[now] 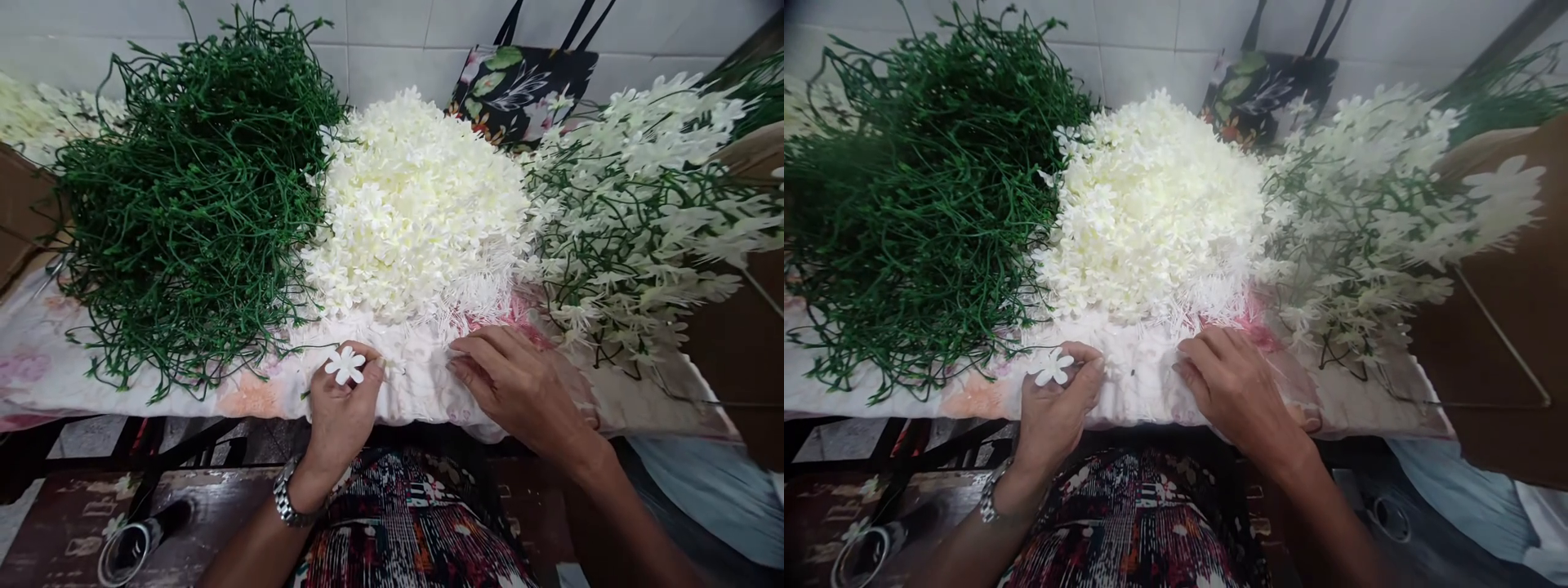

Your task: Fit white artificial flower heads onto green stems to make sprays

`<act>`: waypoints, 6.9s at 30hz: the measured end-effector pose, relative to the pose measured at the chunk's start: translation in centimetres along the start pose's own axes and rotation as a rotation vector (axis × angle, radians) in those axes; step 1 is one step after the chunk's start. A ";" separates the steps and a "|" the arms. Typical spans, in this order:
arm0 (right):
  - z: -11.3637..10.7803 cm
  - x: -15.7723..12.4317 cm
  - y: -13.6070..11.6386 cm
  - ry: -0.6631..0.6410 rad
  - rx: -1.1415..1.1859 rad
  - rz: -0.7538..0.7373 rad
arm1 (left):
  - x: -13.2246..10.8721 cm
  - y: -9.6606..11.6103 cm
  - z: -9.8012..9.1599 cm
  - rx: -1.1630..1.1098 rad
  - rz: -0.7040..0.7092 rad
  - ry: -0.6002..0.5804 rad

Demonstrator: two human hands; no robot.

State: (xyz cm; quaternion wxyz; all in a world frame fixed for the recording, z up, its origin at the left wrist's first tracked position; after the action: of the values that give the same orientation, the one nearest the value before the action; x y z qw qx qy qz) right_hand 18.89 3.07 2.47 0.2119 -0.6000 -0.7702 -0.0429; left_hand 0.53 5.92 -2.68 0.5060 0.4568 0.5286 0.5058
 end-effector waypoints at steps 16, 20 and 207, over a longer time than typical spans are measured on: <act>0.0 -0.5 -3.9 -0.189 0.581 0.100 | 0.0 0.2 0.7 -0.253 -0.205 -0.042; -1.1 0.6 -4.1 -0.031 0.736 0.181 | -0.2 0.9 1.1 -0.232 -0.233 -0.056; -0.2 1.8 -5.7 -0.020 0.748 -0.020 | -3.0 5.7 0.5 0.588 0.782 -0.348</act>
State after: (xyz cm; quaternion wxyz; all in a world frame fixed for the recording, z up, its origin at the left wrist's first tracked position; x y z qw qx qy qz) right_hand 13.19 3.01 4.37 0.4086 -0.4738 -0.7405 0.2453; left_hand 1.04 3.32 3.20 0.2101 0.8203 0.3463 0.4038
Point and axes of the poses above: each hand's wrist, its own x-axis towards the middle knuckle, its own z-axis out of the palm, y = z × x, the point moved 6 cm from there along x, towards the middle knuckle, and after that the axes turned 6 degrees about z, right-handed, at the moved point
